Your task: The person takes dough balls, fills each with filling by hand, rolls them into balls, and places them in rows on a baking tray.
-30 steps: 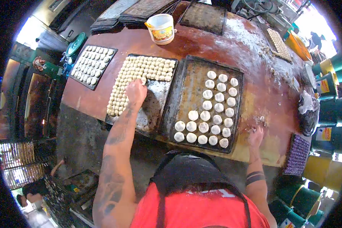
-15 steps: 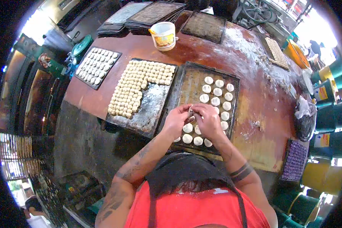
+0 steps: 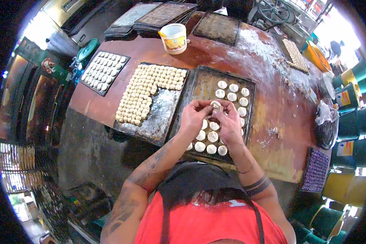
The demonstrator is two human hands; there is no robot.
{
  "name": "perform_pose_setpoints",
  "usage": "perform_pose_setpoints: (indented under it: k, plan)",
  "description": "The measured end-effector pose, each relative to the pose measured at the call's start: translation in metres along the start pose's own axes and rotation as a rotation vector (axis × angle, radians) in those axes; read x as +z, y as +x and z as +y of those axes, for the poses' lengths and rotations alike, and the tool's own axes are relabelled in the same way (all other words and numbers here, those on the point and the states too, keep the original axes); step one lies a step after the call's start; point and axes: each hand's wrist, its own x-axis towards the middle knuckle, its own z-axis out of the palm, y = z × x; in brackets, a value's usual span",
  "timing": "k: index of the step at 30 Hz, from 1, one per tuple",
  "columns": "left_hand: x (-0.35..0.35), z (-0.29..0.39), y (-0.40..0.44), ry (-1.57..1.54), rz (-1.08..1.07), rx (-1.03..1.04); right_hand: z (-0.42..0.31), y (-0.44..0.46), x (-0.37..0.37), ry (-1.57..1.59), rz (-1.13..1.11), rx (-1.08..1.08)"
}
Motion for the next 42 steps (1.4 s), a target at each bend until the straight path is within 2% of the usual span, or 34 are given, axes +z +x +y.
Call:
perform_pose_setpoints:
  k: [1,3,4,6,7,8,9,11,13,14,15,16,17,18,21,24,25,26,28,30,31,32,34,35,38,39,40,42]
  plan:
    - [-0.003,-0.008,0.001,0.342,0.055,0.125,-0.002,0.004,-0.004,-0.169,0.029,-0.077]
    - [0.008,-0.016,-0.008,0.114,0.04,0.236,-0.005,0.011,-0.016,-0.517,0.079,-0.219]
    - [0.014,-0.011,-0.014,-0.001,0.038,0.287,-0.012,0.008,-0.009,-0.592,0.088,-0.359]
    - [0.009,0.004,-0.012,-0.199,-0.035,0.09,-0.029,0.0,0.009,-0.732,0.1,-0.641]
    - [0.007,0.007,-0.008,-0.34,-0.073,0.005,-0.021,0.003,0.004,-0.82,0.077,-0.674]
    - [0.005,0.012,-0.005,-0.482,-0.111,-0.078,-0.019,0.005,0.001,-0.854,0.038,-0.685]
    - [0.002,0.021,-0.007,-0.486,-0.087,-0.192,-0.019,0.007,-0.003,-0.888,-0.004,-0.695]
    - [-0.013,0.023,-0.005,-0.425,-0.093,-0.191,-0.027,0.008,-0.01,-1.049,-0.128,-0.648]
    - [-0.016,0.027,-0.009,-0.284,-0.085,-0.159,-0.038,0.008,-0.004,-0.898,-0.218,-0.619]
    - [-0.013,0.026,-0.013,-0.357,-0.156,-0.181,-0.042,0.007,-0.002,-0.825,-0.255,-0.597]
    - [-0.007,0.023,-0.018,-0.432,-0.226,-0.202,-0.045,0.012,0.001,-0.814,-0.432,-0.646]
    - [-0.004,0.023,-0.02,-0.506,-0.297,-0.215,-0.033,0.019,-0.003,-0.648,-0.517,-0.517]
    - [-0.008,0.012,-0.012,-0.528,-0.389,-0.222,-0.028,0.027,-0.007,-0.66,-0.558,-0.577]
    - [-0.008,0.005,-0.012,-0.596,-0.364,-0.271,-0.024,0.031,-0.009,-0.67,-0.606,-0.636]
    - [-0.006,-0.004,-0.022,-0.723,-0.268,-0.387,0.005,0.027,-0.007,-0.677,-0.311,-0.405]
    - [-0.025,-0.02,-0.017,-0.607,-0.157,-0.373,0.037,0.01,0.01,-0.482,-0.241,-0.215]
    - [-0.036,-0.018,-0.019,-0.548,-0.042,-0.329,0.031,0.001,0.013,-0.616,-0.282,-0.149]
    - [-0.044,-0.027,-0.016,-0.401,0.084,-0.24,0.043,-0.001,0.018,-0.269,-0.268,-0.057]
    - [-0.047,-0.011,-0.029,0.438,0.143,-0.018,0.063,0.011,0.014,-0.425,-0.161,-0.01]
    - [-0.055,-0.049,-0.034,0.612,0.056,0.078,0.075,0.015,0.013,-0.472,-0.2,0.047]
    - [-0.06,-0.053,-0.036,0.647,-0.001,-0.039,0.08,0.017,0.015,-0.492,-0.218,0.075]
    - [-0.061,-0.058,-0.039,0.661,0.027,-0.141,0.087,0.019,0.018,-0.634,-0.209,-0.01]
    - [-0.07,-0.064,-0.041,0.703,0.113,0.084,0.103,0.027,0.021,-0.92,-0.184,-0.186]
    - [-0.076,-0.066,-0.04,0.715,0.129,0.086,0.123,0.037,0.018,-1.033,-0.256,-0.139]
    - [-0.112,-0.073,-0.028,0.701,0.17,0.118,0.098,0.032,0.022,-1.396,-0.298,-0.303]
    - [-0.128,-0.075,-0.027,0.714,0.182,0.158,0.091,0.023,0.023,-1.36,-0.237,-0.273]
    - [-0.141,-0.075,-0.024,0.728,0.189,0.201,0.102,0.014,0.021,-1.406,-0.251,-0.436]
    - [-0.152,-0.074,-0.01,0.707,0.184,0.106,0.122,-0.003,0.019,-1.486,-0.27,-0.769]
